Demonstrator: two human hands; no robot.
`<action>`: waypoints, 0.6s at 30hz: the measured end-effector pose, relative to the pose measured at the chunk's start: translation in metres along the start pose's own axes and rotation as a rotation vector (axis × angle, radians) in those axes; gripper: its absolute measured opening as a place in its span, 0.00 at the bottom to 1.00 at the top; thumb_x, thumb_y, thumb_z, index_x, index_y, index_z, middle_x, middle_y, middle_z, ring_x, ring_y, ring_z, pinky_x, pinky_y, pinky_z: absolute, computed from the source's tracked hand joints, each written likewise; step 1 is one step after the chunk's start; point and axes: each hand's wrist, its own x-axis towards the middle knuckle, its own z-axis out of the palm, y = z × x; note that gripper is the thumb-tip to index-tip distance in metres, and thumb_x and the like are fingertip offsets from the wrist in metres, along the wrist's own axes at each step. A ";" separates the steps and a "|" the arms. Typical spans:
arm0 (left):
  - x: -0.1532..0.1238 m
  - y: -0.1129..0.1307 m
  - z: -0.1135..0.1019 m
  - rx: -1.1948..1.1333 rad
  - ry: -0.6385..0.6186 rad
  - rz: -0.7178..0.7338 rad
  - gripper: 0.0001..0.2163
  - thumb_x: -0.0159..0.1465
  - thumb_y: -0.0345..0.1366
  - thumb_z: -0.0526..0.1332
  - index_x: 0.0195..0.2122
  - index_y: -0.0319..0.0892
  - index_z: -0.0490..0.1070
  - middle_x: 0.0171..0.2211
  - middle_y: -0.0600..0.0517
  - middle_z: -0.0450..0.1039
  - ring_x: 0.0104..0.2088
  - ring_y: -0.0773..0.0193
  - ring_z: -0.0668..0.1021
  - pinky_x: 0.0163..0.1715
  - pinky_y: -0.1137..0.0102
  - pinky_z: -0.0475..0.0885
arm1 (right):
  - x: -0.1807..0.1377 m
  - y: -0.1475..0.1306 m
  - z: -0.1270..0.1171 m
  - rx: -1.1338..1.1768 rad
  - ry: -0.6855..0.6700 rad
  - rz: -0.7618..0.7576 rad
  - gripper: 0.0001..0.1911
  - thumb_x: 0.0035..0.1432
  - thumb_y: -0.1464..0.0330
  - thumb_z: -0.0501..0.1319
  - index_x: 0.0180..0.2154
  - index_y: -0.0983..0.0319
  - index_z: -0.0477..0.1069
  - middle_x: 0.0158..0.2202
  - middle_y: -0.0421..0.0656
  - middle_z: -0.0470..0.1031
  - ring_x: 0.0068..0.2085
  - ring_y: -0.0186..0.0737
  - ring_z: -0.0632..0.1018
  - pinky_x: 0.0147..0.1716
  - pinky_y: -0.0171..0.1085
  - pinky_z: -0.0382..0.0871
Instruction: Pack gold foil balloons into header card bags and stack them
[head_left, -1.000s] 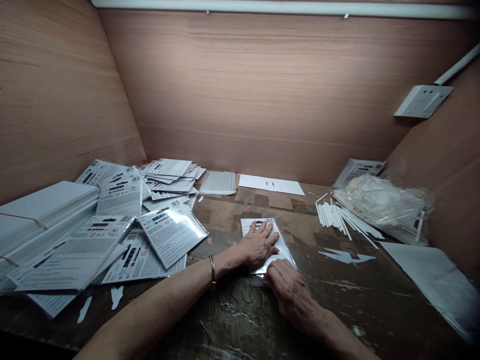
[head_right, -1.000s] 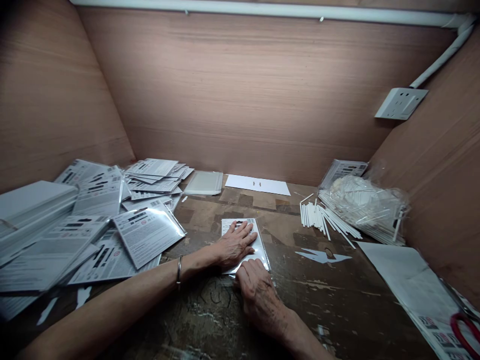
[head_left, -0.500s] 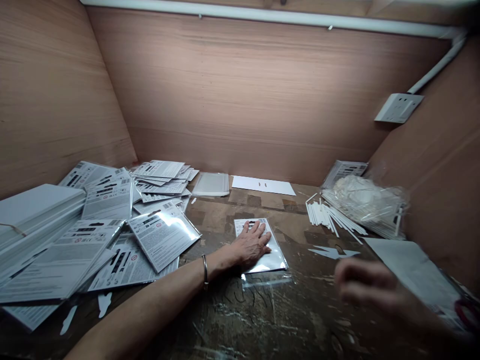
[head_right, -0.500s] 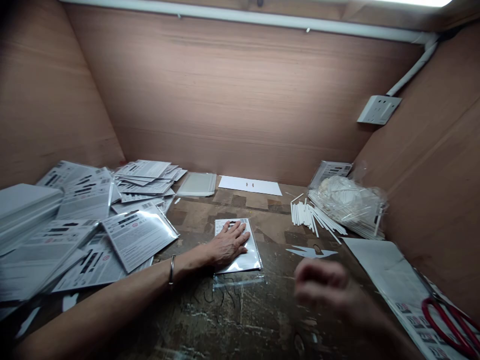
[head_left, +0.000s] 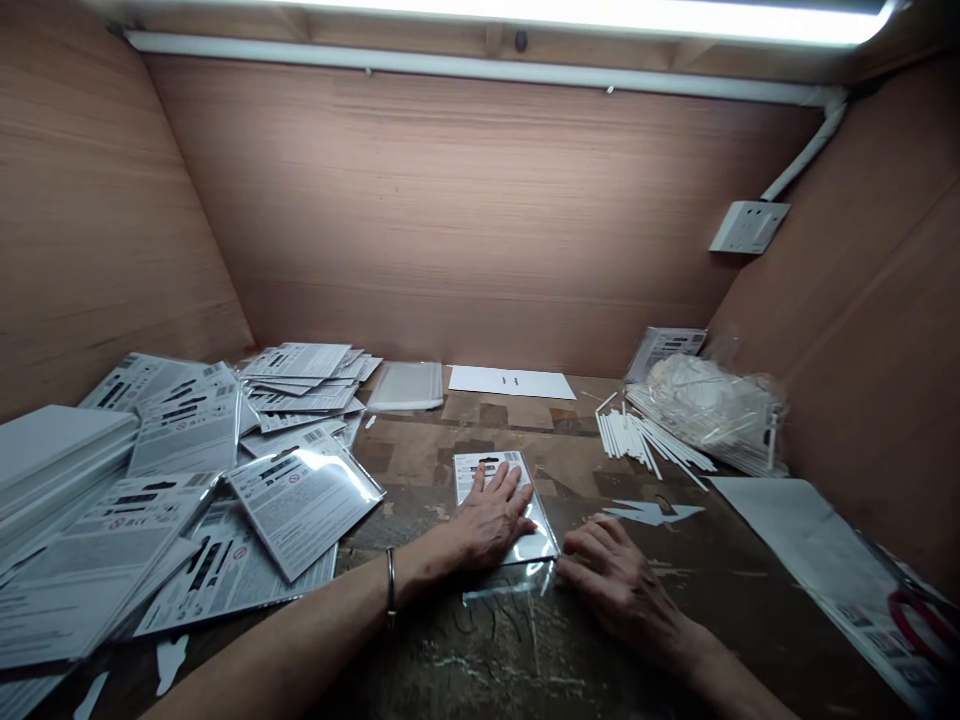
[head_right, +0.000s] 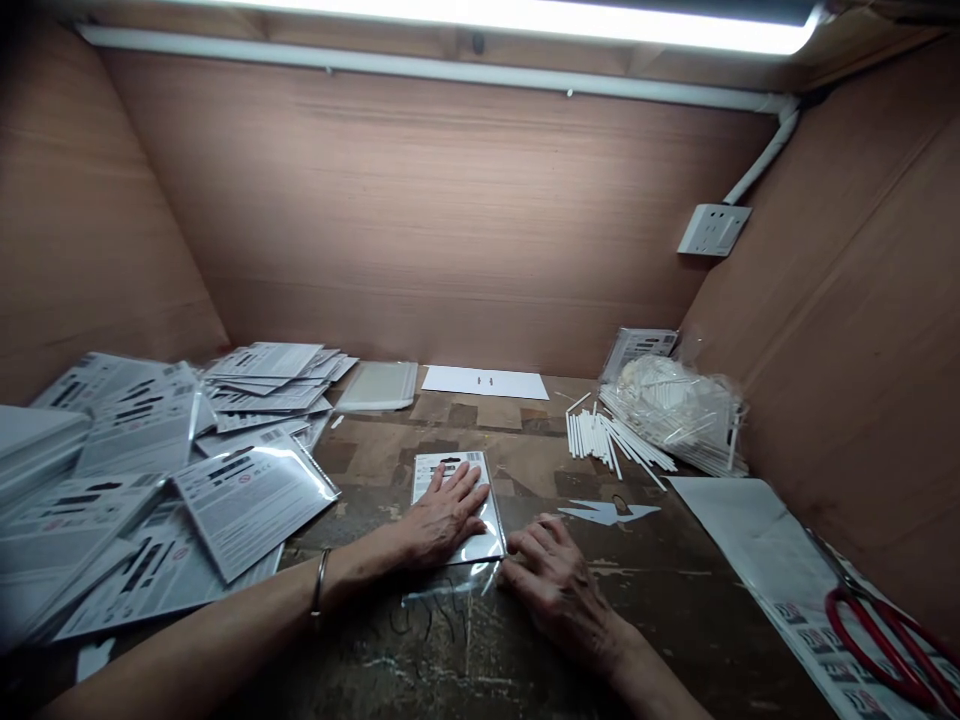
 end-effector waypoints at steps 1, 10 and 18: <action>0.000 -0.001 0.001 -0.023 0.003 -0.001 0.21 0.60 0.44 0.42 0.52 0.39 0.51 0.55 0.40 0.47 0.56 0.49 0.45 0.50 0.49 0.39 | 0.002 -0.001 0.003 0.039 0.008 0.054 0.08 0.54 0.74 0.49 0.29 0.62 0.66 0.30 0.42 0.68 0.32 0.36 0.66 0.36 0.41 0.57; -0.002 -0.024 -0.023 -0.511 -0.094 -0.083 0.22 0.61 0.46 0.38 0.54 0.41 0.50 0.55 0.45 0.52 0.54 0.59 0.55 0.52 0.62 0.49 | 0.036 -0.006 0.017 -0.036 -0.275 0.808 0.09 0.51 0.69 0.50 0.21 0.61 0.62 0.23 0.43 0.71 0.27 0.40 0.71 0.25 0.35 0.54; -0.013 -0.008 -0.016 -0.116 -0.054 0.135 0.26 0.59 0.46 0.46 0.53 0.33 0.49 0.55 0.34 0.45 0.56 0.47 0.44 0.51 0.53 0.42 | 0.044 -0.003 0.009 0.120 -0.267 0.939 0.07 0.47 0.65 0.52 0.27 0.61 0.64 0.24 0.44 0.73 0.28 0.42 0.72 0.24 0.34 0.55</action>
